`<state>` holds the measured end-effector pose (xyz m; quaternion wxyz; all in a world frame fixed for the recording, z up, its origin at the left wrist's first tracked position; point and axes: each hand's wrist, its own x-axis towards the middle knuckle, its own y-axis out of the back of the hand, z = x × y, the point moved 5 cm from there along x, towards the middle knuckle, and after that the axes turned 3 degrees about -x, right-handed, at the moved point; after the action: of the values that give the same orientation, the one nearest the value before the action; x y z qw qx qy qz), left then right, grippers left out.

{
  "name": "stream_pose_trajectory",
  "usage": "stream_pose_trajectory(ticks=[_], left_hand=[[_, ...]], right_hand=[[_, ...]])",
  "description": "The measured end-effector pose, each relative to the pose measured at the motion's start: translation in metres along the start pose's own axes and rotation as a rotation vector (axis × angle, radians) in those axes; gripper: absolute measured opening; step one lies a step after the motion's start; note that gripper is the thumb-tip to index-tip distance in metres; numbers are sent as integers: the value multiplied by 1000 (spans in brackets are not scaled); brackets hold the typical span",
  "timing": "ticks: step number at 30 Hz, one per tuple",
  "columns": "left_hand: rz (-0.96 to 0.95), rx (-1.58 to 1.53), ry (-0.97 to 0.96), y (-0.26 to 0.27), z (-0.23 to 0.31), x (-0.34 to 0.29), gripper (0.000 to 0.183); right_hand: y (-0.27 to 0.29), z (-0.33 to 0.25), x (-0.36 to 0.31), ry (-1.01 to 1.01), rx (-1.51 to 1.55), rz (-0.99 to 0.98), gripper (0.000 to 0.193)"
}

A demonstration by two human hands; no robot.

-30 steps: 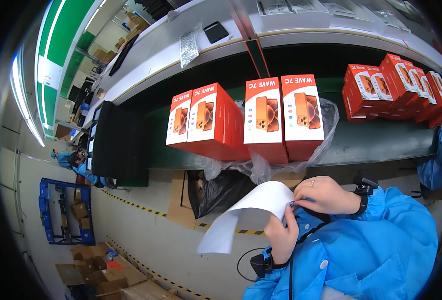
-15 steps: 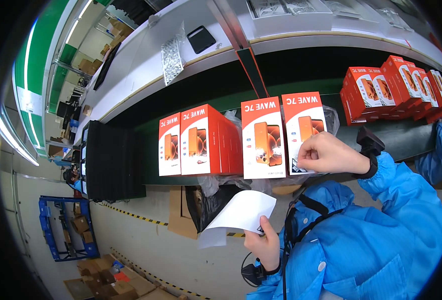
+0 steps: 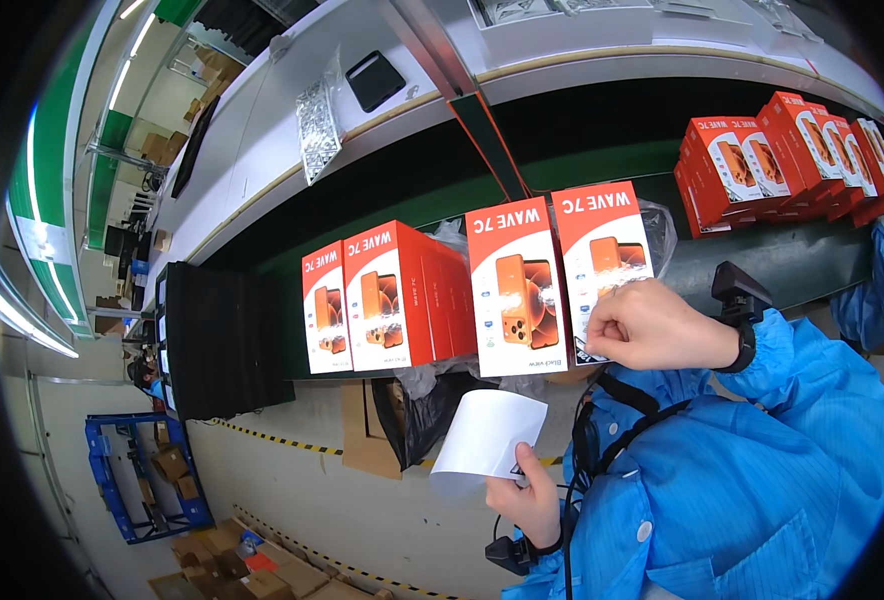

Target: Applying stickers and labels to smartphone product boxes on a factory assembly line.

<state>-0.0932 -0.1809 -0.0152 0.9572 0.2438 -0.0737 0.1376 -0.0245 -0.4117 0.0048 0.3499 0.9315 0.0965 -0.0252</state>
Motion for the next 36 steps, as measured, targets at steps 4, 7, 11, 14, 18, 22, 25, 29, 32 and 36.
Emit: stream_pose_trajectory(ticks=[4, 7, 11, 14, 18, 22, 25, 29, 32, 36], left_hand=[[-8, 3, -2, -1, 3, 1, 20], [42, -71, -24, -1, 7, 1, 21], [93, -352, -35, 1, 6, -5, 20], [-238, -659, 177, -11, 7, -13, 22], [-287, -878, 188, -14, 18, -9, 24], [-345, -937, 122, -11, 12, -2, 23], [-307, -869, 63, -8, 3, 6, 19], [-299, -663, 74, 5, -20, 19, 17], [-342, -559, 34, 15, -30, 34, 20], [-397, -624, 61, 23, -29, 62, 22]], right_hand=[[-3, 3, -2, 124, -81, 93, 15], [5, -3, -2, 161, -129, 131, 21], [-1, -31, -18, 113, 217, -249, 35], [-20, -31, -27, 237, 558, -255, 28], [-25, -24, -22, 152, 811, -115, 26], [-14, -44, -20, 320, 345, 159, 19], [-20, -66, -28, 686, -72, 282, 21], [-40, -84, -20, 680, -21, 330, 23], [-48, -96, -13, 704, -45, 340, 23], [-62, -108, -1, 707, -70, 348, 22]])
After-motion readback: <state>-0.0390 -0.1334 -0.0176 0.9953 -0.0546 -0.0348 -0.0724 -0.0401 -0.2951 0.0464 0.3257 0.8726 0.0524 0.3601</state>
